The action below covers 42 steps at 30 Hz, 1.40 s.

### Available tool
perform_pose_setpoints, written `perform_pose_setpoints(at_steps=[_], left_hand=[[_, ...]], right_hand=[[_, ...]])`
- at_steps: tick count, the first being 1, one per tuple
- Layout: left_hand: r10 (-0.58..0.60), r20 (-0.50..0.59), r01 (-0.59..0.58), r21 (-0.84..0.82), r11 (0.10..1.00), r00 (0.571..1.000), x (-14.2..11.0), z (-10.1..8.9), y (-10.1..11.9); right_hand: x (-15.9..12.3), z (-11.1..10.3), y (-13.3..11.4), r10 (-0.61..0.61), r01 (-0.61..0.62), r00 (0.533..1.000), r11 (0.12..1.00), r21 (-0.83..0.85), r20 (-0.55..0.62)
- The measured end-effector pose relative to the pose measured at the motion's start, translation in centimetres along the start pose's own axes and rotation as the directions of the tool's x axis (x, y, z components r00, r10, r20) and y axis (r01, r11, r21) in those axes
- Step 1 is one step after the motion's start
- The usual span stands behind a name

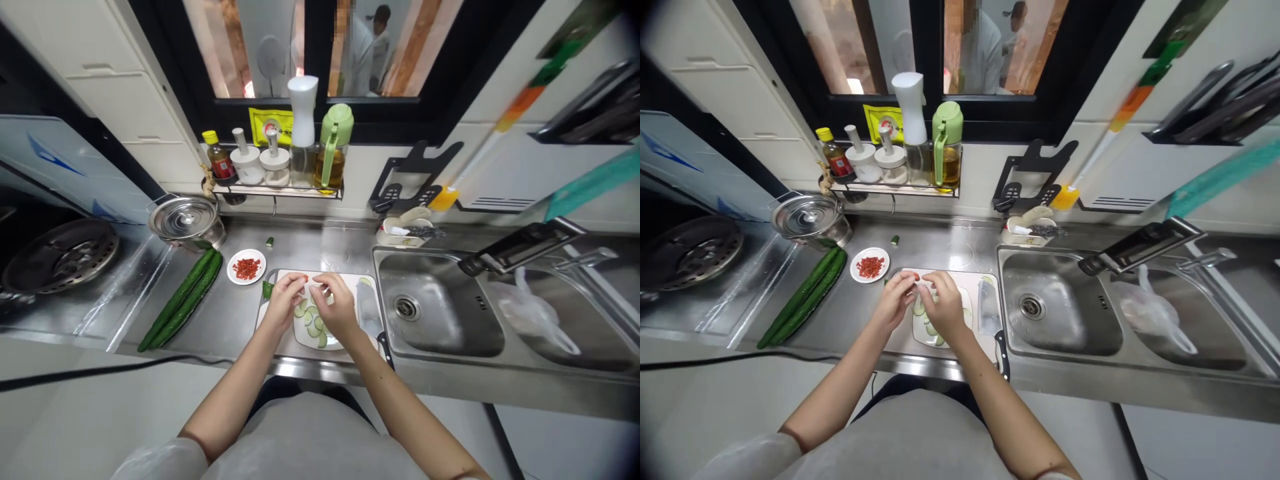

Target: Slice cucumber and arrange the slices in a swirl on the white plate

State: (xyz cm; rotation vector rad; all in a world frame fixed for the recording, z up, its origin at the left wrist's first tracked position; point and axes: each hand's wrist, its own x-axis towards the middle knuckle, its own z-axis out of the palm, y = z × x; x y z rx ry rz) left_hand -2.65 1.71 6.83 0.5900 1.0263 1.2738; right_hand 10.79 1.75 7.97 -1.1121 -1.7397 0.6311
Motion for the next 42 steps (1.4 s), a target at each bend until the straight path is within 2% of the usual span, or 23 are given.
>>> perform_pose_setpoints(at_steps=[4, 8, 11, 13, 15, 18, 22, 26, 30, 33, 37, 42], left_hand=[[-0.096, 0.061, 0.1, -0.073, 0.992, 0.994, -1.1, 0.8, -1.5], [-0.137, 0.087, 0.137, 0.006, 0.991, 0.987, -1.1, 0.7, -1.6], [-0.073, 0.09, 0.058, 0.162, 0.985, 0.993, 0.0, 0.6, -1.3], [0.022, 0.097, -0.048, 0.277, 0.96, 0.995, 1.1, 0.4, -1.3], [0.108, 0.103, -0.138, 0.361, 0.922, 0.989, 2.2, 0.2, -1.7], [0.175, 0.132, -0.217, 0.46, 0.861, 0.976, 3.6, -0.2, -2.7], [0.202, 0.174, -0.267, 0.623, 0.735, 0.964, 4.7, -1.0, -4.3], [0.165, 0.207, -0.264, 0.794, 0.547, 0.964, 5.6, -1.9, -5.7], [0.182, 0.141, -0.196, 0.925, 0.327, 0.973, 6.2, -2.8, -6.6], [0.157, 0.117, -0.148, 0.969, 0.198, 0.981, 6.4, -3.3, -7.3], [0.101, 0.119, -0.129, 0.987, 0.094, 0.988, 6.3, -3.0, -8.2], [0.043, 0.086, -0.087, 0.996, 0.035, 0.995, 6.3, -2.2, -8.8]], right_hand=[[-0.5, -0.3, 0.6, -0.101, 0.103, 0.994, 0.991, -0.082, 0.027], [-0.7, -1.0, 1.7, -0.088, 0.093, 0.995, 0.989, -0.112, 0.053], [-0.2, -1.4, 2.6, -0.045, 0.052, 0.996, 0.994, -0.093, 0.083], [0.3, -1.6, 3.3, -0.02, 0.031, 0.993, 0.995, -0.097, 0.112], [0.7, -1.8, 3.9, 0.002, 0.018, 0.99, 0.991, -0.135, 0.143], [0.9, -2.0, 4.7, 0.035, 0.012, 0.978, 0.974, -0.225, 0.203], [0.5, -1.8, 6.0, 0.102, -0.001, 0.953, 0.943, -0.331, 0.286], [-0.3, -1.5, 7.9, 0.19, -0.02, 0.917, 0.901, -0.434, 0.352], [-1.2, -0.9, 9.7, 0.298, -0.018, 0.862, 0.827, -0.562, 0.409], [-1.7, -0.4, 10.5, 0.352, 0.002, 0.822, 0.783, -0.621, 0.447], [-2.1, 0.3, 11.2, 0.373, 0.033, 0.799, 0.756, -0.654, 0.471], [-2.3, 0.7, 11.8, 0.379, 0.074, 0.782, 0.731, -0.679, 0.494]])
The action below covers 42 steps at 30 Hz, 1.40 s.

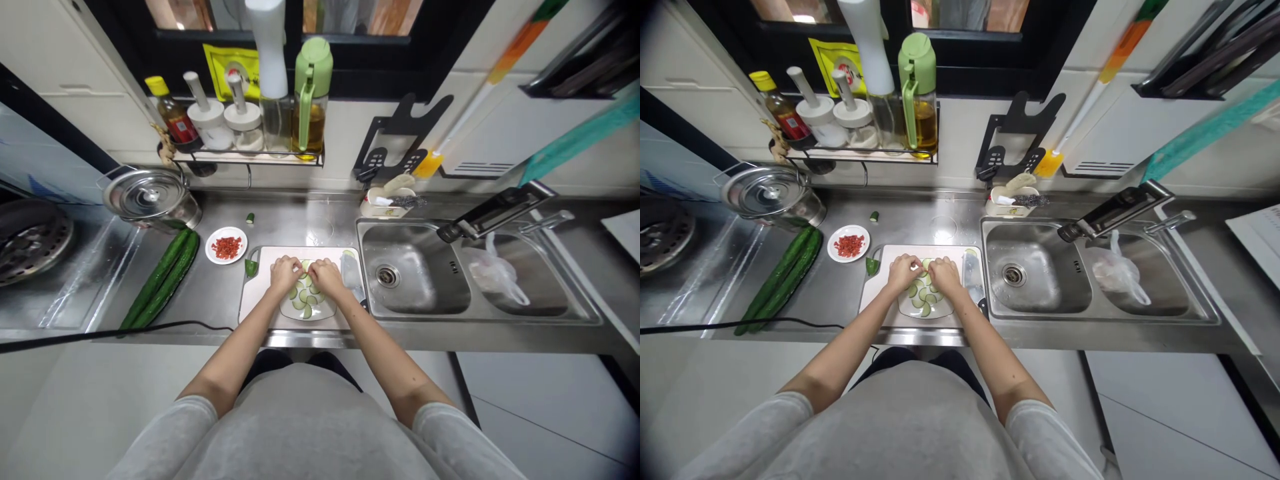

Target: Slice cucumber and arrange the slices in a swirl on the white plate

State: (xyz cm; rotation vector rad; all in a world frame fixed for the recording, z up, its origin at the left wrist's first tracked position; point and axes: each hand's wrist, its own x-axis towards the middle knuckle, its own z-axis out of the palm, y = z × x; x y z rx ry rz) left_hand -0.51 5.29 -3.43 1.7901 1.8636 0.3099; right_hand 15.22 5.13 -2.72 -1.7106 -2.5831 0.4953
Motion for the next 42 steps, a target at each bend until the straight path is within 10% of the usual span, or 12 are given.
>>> perform_pose_setpoints(at_steps=[42], left_hand=[[-0.016, 0.032, 0.015, 0.025, 1.0, 0.999, 0.6, 0.7, -0.4]], right_hand=[[0.4, 0.3, 0.5, 0.037, -0.036, 0.999, 0.998, 0.054, -0.011]])
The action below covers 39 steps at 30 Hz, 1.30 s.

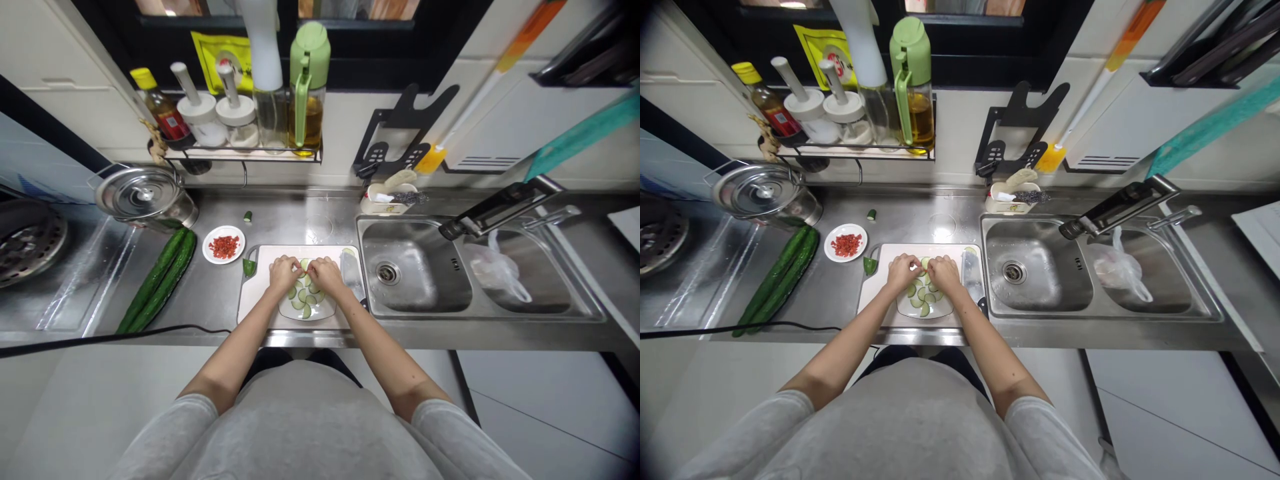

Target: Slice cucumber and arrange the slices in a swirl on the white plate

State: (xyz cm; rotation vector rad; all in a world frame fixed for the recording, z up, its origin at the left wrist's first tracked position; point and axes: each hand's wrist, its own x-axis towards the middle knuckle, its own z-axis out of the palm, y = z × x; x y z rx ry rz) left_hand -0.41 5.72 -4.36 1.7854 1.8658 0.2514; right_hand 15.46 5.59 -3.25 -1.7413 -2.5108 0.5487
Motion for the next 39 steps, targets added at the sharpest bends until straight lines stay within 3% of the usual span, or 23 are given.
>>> perform_pose_setpoints(at_steps=[8, 15, 23, 30, 34, 39], left_hand=[[-0.016, -0.031, 0.016, -0.015, 1.0, 0.999, -0.2, -0.5, -0.1], [-0.066, -0.149, 0.053, -0.092, 0.994, 0.987, -0.9, -2.8, -1.6], [-0.129, -0.261, 0.074, -0.21, 0.975, 0.957, -2.4, -6.0, -6.5], [-0.349, -0.408, 0.234, -0.305, 0.923, 0.844, -4.0, -9.9, -11.8], [-0.404, -0.437, 0.305, -0.281, 0.91, 0.804, -4.6, -11.3, -14.3], [-0.407, -0.454, 0.344, -0.218, 0.913, 0.793, -4.1, -12.0, -16.4]], right_hand=[[-0.2, -0.2, -0.1, 0.011, -0.011, 1.0, 0.999, 0.038, -0.014], [-1.1, -1.8, 1.7, 0.103, -0.069, 0.979, 0.978, 0.195, -0.174], [-3.7, -3.1, 2.9, 0.196, -0.057, 0.916, 0.928, 0.369, -0.35], [-6.5, -3.1, 4.4, 0.305, -0.121, 0.857, 0.903, 0.413, -0.416], [-7.5, -3.1, 5.2, 0.357, -0.151, 0.824, 0.887, 0.436, -0.44], [-8.3, -3.1, 5.4, 0.385, -0.15, 0.803, 0.869, 0.471, -0.454]])
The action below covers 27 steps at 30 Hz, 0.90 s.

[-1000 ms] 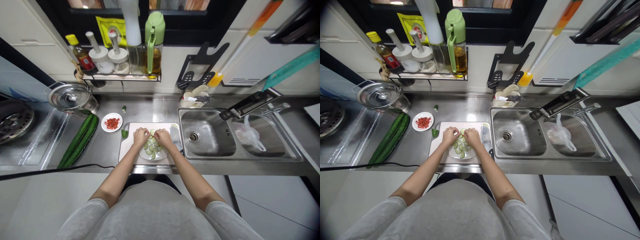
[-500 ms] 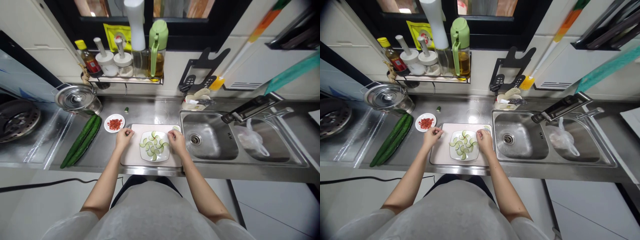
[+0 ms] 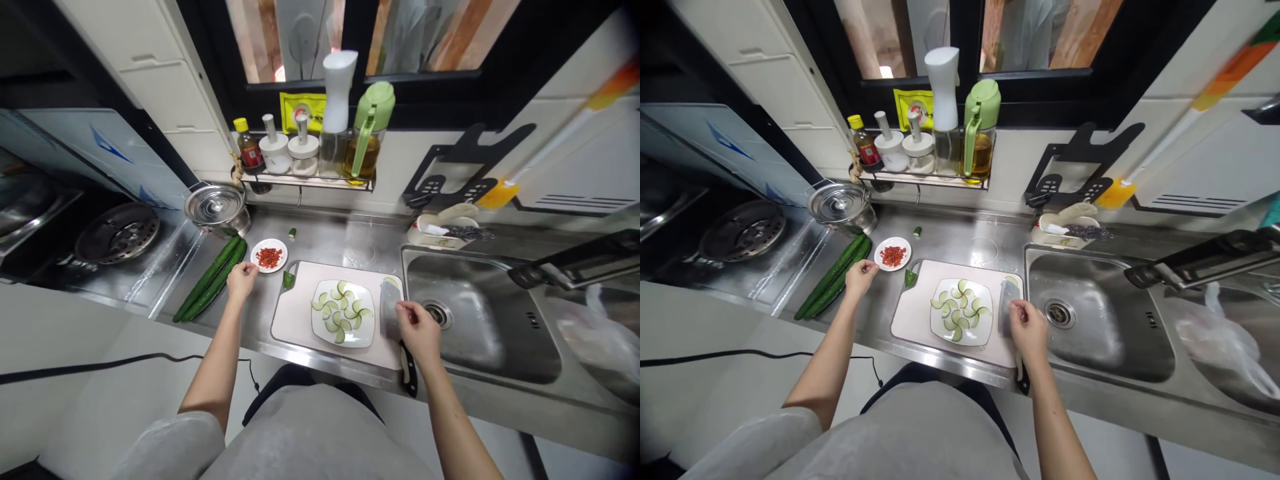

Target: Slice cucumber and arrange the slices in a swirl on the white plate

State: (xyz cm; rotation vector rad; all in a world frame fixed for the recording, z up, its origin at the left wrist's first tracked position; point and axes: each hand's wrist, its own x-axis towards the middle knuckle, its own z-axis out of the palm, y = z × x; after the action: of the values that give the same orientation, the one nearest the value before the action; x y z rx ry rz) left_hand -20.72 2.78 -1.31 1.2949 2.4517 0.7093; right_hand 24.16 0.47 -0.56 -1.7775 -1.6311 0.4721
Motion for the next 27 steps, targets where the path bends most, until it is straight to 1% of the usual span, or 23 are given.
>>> perform_pose_setpoints(at_steps=[3, 7, 10, 14, 21, 27], left_hand=[[0.008, -0.003, -0.008, 0.051, 0.999, 1.0, 1.1, 0.5, 0.0], [-0.005, 0.03, 0.0, 0.14, 0.99, 1.0, 2.6, 1.9, 0.8], [0.013, 0.066, -0.025, 0.191, 0.981, 0.998, 3.8, 3.0, 1.4], [0.041, 0.062, -0.055, 0.237, 0.97, 0.997, 5.3, 4.1, 1.9], [0.006, 0.092, -0.037, 0.347, 0.937, 0.996, 7.1, 4.7, 1.8], [0.043, 0.111, -0.082, 0.377, 0.923, 0.993, 7.2, 4.9, 1.7]], right_hand=[[-0.2, -0.2, 0.0, 0.02, -0.02, 1.0, 1.0, 0.013, -0.003], [-0.3, -0.3, 0.0, 0.042, -0.042, 0.999, 0.999, 0.023, -0.004], [-0.4, -0.4, 0.0, 0.046, -0.045, 0.999, 0.999, 0.017, -0.006], [-0.6, -0.4, 0.1, 0.034, -0.034, 0.999, 0.999, 0.006, 0.005], [-1.0, -0.4, 0.4, 0.064, -0.064, 0.998, 0.998, -0.019, 0.011], [-1.4, -0.5, 0.5, 0.049, -0.049, 0.999, 0.999, -0.024, 0.009]])
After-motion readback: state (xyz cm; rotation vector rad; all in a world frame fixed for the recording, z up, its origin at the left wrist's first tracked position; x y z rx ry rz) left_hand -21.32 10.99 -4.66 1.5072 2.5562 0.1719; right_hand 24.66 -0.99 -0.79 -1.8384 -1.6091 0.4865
